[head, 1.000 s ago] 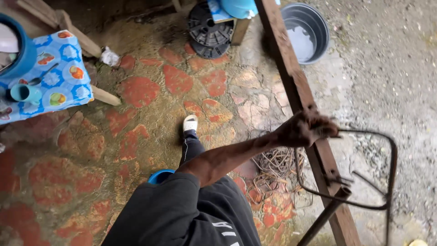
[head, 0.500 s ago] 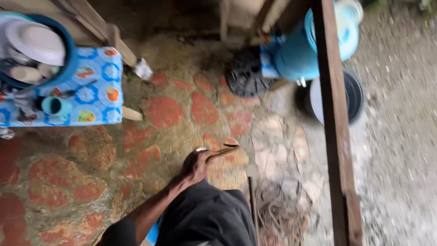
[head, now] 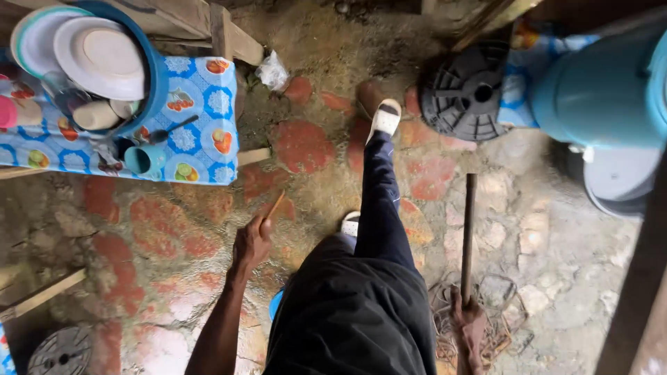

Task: Bending metal rods into rectangular shapes using a manual jig and a lever tool

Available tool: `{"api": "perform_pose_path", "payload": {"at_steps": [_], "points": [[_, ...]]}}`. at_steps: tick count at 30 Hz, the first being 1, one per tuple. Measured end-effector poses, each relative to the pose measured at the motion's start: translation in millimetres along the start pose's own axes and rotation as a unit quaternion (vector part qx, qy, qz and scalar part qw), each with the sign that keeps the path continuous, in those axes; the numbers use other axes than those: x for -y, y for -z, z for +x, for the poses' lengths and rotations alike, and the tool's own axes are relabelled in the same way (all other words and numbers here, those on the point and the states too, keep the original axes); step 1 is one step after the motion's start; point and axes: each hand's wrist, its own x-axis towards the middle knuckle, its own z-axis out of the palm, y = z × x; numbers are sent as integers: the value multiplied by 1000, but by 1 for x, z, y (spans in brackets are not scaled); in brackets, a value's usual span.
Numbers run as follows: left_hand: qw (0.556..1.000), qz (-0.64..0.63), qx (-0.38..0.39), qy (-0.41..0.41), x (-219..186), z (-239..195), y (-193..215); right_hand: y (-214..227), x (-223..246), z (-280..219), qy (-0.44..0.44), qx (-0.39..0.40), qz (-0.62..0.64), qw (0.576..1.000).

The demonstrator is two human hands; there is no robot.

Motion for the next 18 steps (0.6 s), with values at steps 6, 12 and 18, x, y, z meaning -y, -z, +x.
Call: {"api": "perform_pose_path", "payload": {"at_steps": [6,12,18], "points": [[970,71,168,161,30,50,-40,45,203,73,-15,102,-21,994],[937,80,291,179,-79,89,36,76,323,195,61,136,-107,983],[958,28,200,205,-120,177,60,113,442,239,72,49,-161,983]]}}
